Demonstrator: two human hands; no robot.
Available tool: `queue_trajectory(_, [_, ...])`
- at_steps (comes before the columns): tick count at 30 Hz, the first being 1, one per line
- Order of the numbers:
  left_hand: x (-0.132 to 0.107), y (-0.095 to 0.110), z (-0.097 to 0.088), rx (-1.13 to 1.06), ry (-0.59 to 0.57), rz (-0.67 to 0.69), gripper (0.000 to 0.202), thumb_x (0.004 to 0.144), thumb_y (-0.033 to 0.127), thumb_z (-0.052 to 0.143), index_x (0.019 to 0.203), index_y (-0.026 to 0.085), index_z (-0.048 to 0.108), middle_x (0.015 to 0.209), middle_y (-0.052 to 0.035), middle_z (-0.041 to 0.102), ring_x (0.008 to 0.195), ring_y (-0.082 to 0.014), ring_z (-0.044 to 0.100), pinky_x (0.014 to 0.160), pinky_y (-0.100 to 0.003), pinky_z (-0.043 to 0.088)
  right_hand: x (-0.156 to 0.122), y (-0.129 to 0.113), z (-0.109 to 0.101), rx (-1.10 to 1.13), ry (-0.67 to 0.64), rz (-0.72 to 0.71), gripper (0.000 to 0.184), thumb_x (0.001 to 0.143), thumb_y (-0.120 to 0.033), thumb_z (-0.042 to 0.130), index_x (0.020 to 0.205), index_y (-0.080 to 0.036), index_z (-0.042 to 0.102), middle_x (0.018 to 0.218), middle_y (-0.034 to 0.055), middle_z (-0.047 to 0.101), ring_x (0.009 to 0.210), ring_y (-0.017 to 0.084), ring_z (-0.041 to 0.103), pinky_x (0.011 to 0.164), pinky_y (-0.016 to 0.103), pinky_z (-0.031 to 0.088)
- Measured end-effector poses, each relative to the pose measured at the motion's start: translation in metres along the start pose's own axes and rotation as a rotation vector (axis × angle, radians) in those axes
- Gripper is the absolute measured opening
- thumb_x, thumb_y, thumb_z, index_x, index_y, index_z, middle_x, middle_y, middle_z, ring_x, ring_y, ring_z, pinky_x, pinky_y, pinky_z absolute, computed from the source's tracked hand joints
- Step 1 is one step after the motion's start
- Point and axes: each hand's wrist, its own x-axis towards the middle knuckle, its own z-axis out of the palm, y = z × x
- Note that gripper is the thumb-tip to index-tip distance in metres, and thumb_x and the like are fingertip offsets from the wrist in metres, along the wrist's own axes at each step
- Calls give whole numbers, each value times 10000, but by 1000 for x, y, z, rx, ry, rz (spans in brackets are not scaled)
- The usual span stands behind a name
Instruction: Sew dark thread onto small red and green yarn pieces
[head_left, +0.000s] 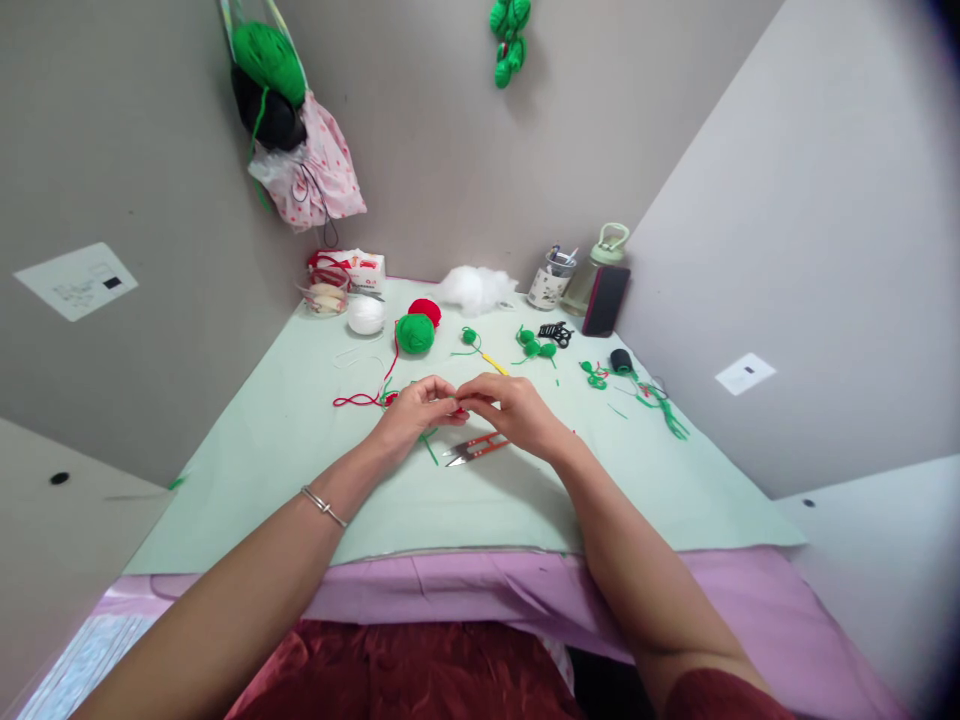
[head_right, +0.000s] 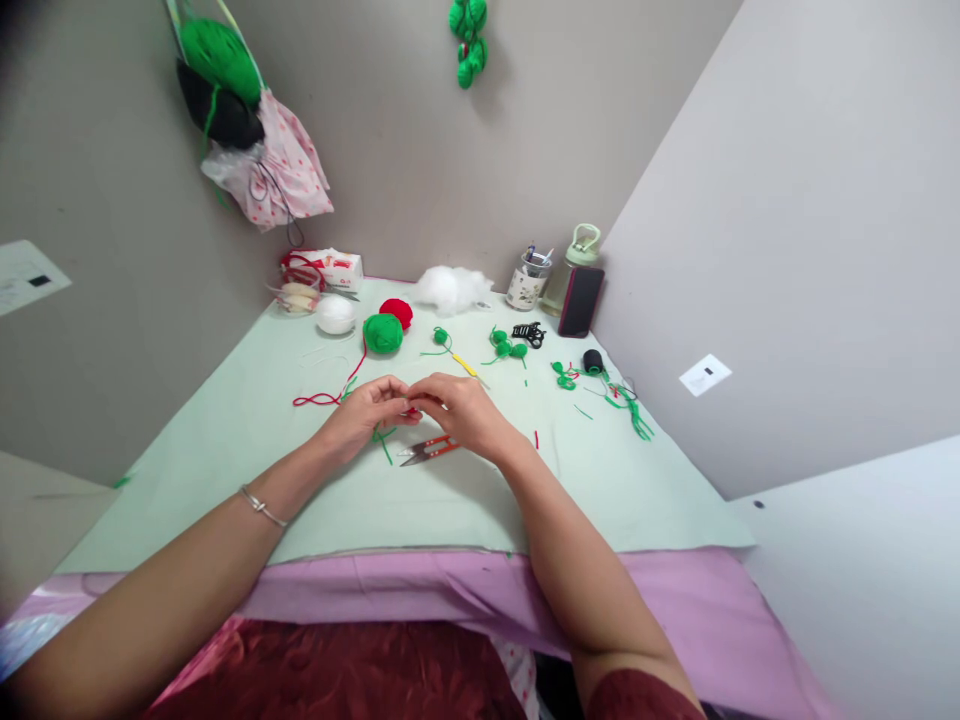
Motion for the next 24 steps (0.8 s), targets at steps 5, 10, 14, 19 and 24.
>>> queue_trajectory(5, [1, 1, 2, 93, 44, 10, 269, 695, 288, 773, 805, 151, 570, 774, -7, 667, 718, -150, 680, 782, -329, 526, 1, -8, -1, 27, 111, -8, 163, 942, -282, 549, 905, -223, 696, 966, 65, 666, 773, 144, 586, 670, 274, 445])
queue_trajectory(10, [4, -6, -1, 186, 47, 27, 227, 713, 265, 737, 799, 161, 556, 737, -8, 676, 699, -156, 679, 768, -331, 522, 4, -19, -6, 552, 159, 168, 204, 930, -407, 565, 915, -206, 598, 925, 61, 669, 710, 138, 617, 571, 259, 463])
queue_trajectory(14, [4, -4, -3, 247, 24, 46, 218, 722, 280, 739, 812, 158, 583, 726, -12, 684, 660, -146, 664, 717, -304, 513, 5, -18, -11, 868, 163, 280, 276, 888, -468, 614, 912, -213, 512, 621, -39, 572, 526, 110, 547, 517, 241, 443])
queue_trajectory(19, [1, 0, -3, 205, 17, 36, 245, 711, 306, 770, 849, 160, 630, 717, -12, 692, 643, -143, 665, 713, -301, 511, 5, -10, -26, 854, 394, 329, 276, 833, -450, 688, 868, -208, 559, 562, -66, 454, 499, 86, 422, 489, 224, 352])
queue_trajectory(24, [1, 0, -6, 139, -3, 55, 267, 715, 311, 785, 901, 155, 674, 845, -54, 734, 775, -178, 703, 843, -356, 523, 1, -4, -36, 412, 219, 248, 195, 854, -385, 679, 816, -194, 684, 748, 19, 600, 660, 127, 507, 595, 275, 390])
